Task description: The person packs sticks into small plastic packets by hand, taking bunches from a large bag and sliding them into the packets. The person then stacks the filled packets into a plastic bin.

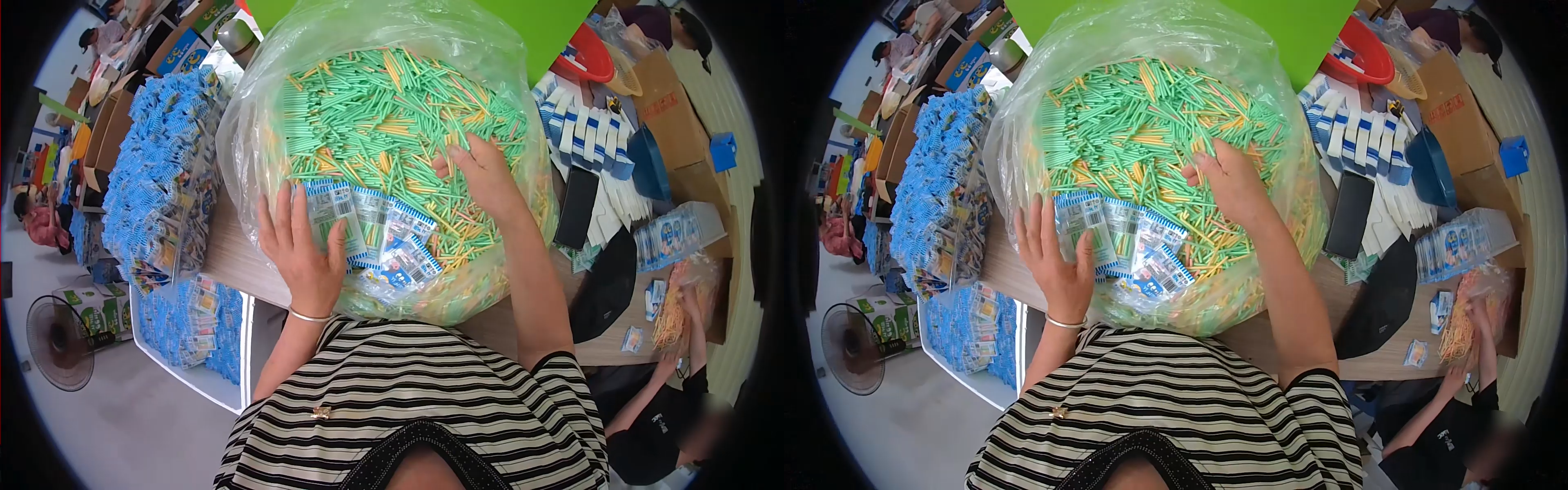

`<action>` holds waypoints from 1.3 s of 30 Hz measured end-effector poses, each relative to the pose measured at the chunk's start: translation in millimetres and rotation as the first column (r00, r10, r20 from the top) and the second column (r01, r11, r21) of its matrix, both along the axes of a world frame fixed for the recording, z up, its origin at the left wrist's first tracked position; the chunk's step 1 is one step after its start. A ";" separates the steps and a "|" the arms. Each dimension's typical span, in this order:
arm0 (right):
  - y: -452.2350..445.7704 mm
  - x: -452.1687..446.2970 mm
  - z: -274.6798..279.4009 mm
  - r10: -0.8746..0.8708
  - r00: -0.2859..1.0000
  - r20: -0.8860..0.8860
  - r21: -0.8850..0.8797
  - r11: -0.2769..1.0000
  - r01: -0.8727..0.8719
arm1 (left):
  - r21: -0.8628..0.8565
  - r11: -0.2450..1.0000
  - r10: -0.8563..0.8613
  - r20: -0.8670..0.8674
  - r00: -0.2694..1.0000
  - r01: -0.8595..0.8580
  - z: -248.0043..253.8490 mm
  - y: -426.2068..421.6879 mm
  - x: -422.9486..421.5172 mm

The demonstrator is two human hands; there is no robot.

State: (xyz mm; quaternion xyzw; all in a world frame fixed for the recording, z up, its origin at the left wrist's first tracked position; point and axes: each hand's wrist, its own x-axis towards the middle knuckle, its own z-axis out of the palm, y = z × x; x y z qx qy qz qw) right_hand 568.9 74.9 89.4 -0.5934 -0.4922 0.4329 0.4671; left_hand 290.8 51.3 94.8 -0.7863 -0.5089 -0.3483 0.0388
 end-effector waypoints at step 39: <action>-42.8 -60.4 -4.3 -0.296 0.939 0.175 0.550 0.820 0.156 | -0.320 0.378 0.482 0.869 0.110 0.869 38.4 -11.9 103.3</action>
